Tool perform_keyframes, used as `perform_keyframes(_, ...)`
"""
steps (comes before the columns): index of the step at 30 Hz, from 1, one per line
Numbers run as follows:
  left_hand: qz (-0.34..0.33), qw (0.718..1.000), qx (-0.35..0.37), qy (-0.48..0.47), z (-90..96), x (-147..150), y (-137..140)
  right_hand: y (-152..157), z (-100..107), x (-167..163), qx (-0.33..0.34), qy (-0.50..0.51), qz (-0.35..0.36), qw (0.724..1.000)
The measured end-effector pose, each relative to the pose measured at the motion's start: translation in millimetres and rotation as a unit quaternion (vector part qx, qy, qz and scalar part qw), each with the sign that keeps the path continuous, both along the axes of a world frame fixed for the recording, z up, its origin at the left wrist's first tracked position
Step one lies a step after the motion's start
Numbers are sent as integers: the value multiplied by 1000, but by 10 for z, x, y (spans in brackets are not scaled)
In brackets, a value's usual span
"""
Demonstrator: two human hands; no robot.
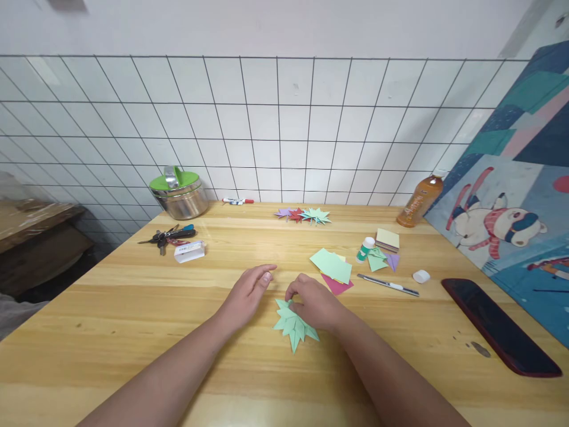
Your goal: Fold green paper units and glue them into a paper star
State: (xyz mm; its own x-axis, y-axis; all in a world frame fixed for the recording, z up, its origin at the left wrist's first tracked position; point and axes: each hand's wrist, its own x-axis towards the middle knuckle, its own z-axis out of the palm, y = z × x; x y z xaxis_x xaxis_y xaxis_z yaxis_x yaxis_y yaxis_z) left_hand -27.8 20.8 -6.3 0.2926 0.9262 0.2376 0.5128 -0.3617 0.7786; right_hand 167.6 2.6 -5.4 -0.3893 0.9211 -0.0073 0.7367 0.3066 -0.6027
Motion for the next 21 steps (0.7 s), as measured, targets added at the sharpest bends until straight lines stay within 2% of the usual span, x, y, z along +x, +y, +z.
perform_keyframes(5,-8,1000,1,0,19,-6,-9,-8,-16,51,-10,55,-6,998)
perform_keyframes(8,-9,1000,-12,-22,40,-11,-11,-2,-13,103,-75,140,-25,987)
perform_keyframes(11,-20,994,-67,-88,52,-28,-6,14,31,133,-129,241,-52,961)
perform_keyframes(14,-74,971,-139,-179,29,-35,-2,41,89,117,-130,348,-98,923)
perform_keyframes(17,-122,942,-182,-253,-23,10,-18,68,102,55,-131,454,-143,869)
perform_keyframes(19,-126,929,-203,-283,-50,71,-41,76,83,-2,-140,521,-164,826)
perform_keyframes(21,-98,922,-224,-299,-57,136,-63,73,61,-56,-154,570,-175,788)
